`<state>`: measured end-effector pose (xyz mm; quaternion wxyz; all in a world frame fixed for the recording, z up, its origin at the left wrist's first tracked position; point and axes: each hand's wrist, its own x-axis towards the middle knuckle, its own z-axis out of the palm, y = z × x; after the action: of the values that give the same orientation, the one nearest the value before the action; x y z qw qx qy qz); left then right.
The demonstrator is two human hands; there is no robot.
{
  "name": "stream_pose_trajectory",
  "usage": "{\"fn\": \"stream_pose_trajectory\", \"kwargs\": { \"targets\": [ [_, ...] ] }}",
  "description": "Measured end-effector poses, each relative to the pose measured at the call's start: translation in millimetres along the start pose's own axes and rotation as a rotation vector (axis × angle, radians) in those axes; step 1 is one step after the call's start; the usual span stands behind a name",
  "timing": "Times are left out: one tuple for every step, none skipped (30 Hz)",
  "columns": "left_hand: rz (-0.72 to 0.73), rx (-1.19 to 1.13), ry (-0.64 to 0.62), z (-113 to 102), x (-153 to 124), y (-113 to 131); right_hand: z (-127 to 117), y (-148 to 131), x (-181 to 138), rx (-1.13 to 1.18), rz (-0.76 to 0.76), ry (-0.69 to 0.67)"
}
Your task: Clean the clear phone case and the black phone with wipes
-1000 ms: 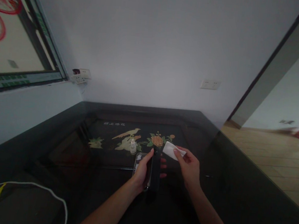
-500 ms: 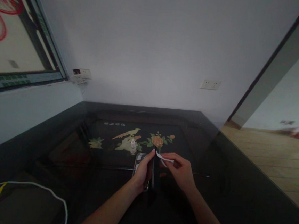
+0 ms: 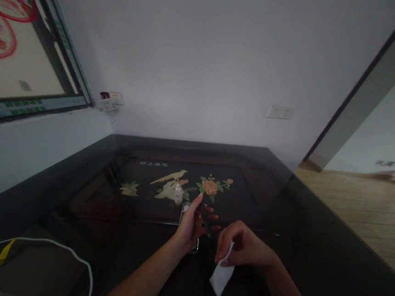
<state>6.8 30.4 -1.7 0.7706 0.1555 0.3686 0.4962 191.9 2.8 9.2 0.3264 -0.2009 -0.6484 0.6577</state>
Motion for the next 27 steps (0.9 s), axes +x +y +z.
{"fn": "stream_pose_trajectory", "kwargs": {
  "targets": [
    [-0.01,-0.003,-0.008,0.2,-0.5,0.5,-2.4,-0.9,-1.9,0.006,0.011,0.02],
    [-0.019,-0.003,-0.018,0.6,-1.3,1.1,-5.4,-1.5,-3.2,0.01,0.019,0.066],
    [-0.03,0.002,-0.028,1.4,-2.2,1.7,-8.7,-2.0,-3.7,0.012,0.019,0.133],
    [-0.043,0.011,-0.039,2.3,-3.2,2.3,-11.9,-2.5,-3.5,0.02,0.01,0.218],
    [-0.054,0.021,-0.049,3.4,-4.2,2.7,-14.6,-3.4,-2.7,0.008,-0.009,0.34],
    [-0.066,0.028,-0.057,4.3,-5.2,2.9,-16.3,-4.5,-1.4,-0.017,-0.037,0.473],
    [-0.078,0.031,-0.064,5.1,-6.0,2.8,-16.3,-6.1,-0.2,-0.06,-0.07,0.612],
    [-0.087,0.03,-0.066,5.7,-6.8,2.5,-14.4,-7.8,0.5,-0.117,-0.112,0.745],
    [-0.093,0.026,-0.066,6.2,-7.4,2.2,-10.3,-9.6,0.5,-0.177,-0.158,0.85],
    [-0.096,0.021,-0.064,6.4,-7.9,1.8,-4.1,-11.0,-0.7,-0.229,-0.216,0.927],
    [-0.102,0.015,-0.059,6.5,-8.3,1.5,3.8,-12.0,-3.1,-0.286,-0.283,0.975],
    [-0.11,0.009,-0.057,6.4,-8.6,1.5,13.1,-12.3,-6.5,-0.354,-0.327,0.994],
    [-0.116,0.001,-0.059,6.1,-8.7,1.6,22.8,-12.0,-10.5,-0.426,-0.355,0.995],
    [-0.12,-0.008,-0.065,5.7,-8.7,1.8,32.3,-11.0,-14.8,-0.507,-0.381,0.976],
    [-0.124,-0.014,-0.074,5.2,-8.6,2.2,41.0,-9.4,-18.9,-0.595,-0.428,0.957],
    [-0.125,-0.017,-0.088,4.5,-8.5,2.6,48.3,-7.4,-22.4,-0.696,-0.461,0.914],
    [-0.125,-0.014,-0.112,3.8,-8.3,2.9,54.1,-5.0,-25.1,-0.793,-0.489,0.867],
    [-0.124,-0.008,-0.141,3.1,-8.1,3.0,58.2,-2.4,-26.9,-0.869,-0.522,0.832],
    [-0.125,0.0,-0.171,2.4,-8.0,3.0,60.8,0.4,-28.0,-0.93,-0.541,0.796],
    [-0.125,0.007,-0.196,1.9,-7.9,2.9,62.4,3.3,-28.5,-0.978,-0.551,0.771],
    [-0.122,0.012,-0.209,1.5,-7.7,2.7,63.2,6.3,-28.8,-1.014,-0.552,0.756],
    [-0.119,0.015,-0.204,1.3,-7.6,2.6,63.7,9.4,-29.2,-1.041,-0.542,0.753],
    [-0.117,0.016,-0.185,1.3,-7.5,2.5,64.0,12.7,-29.8,-1.063,-0.527,0.758],
    [-0.117,0.014,-0.158,1.4,-7.3,2.6,64.4,16.1,-30.8,-1.078,-0.508,0.767],
    [-0.119,0.012,-0.131,1.6,-7.0,2.9,64.9,19.7,-32.3,-1.087,-0.494,0.775],
    [-0.12,0.006,-0.107,1.8,-6.8,3.3,65.5,23.5,-34.2,-1.09,-0.483,0.781],
    [-0.123,0.0,-0.091,2.0,-6.5,3.7,66.1,27.3,-36.5,-1.09,-0.474,0.778]
  ]
}}
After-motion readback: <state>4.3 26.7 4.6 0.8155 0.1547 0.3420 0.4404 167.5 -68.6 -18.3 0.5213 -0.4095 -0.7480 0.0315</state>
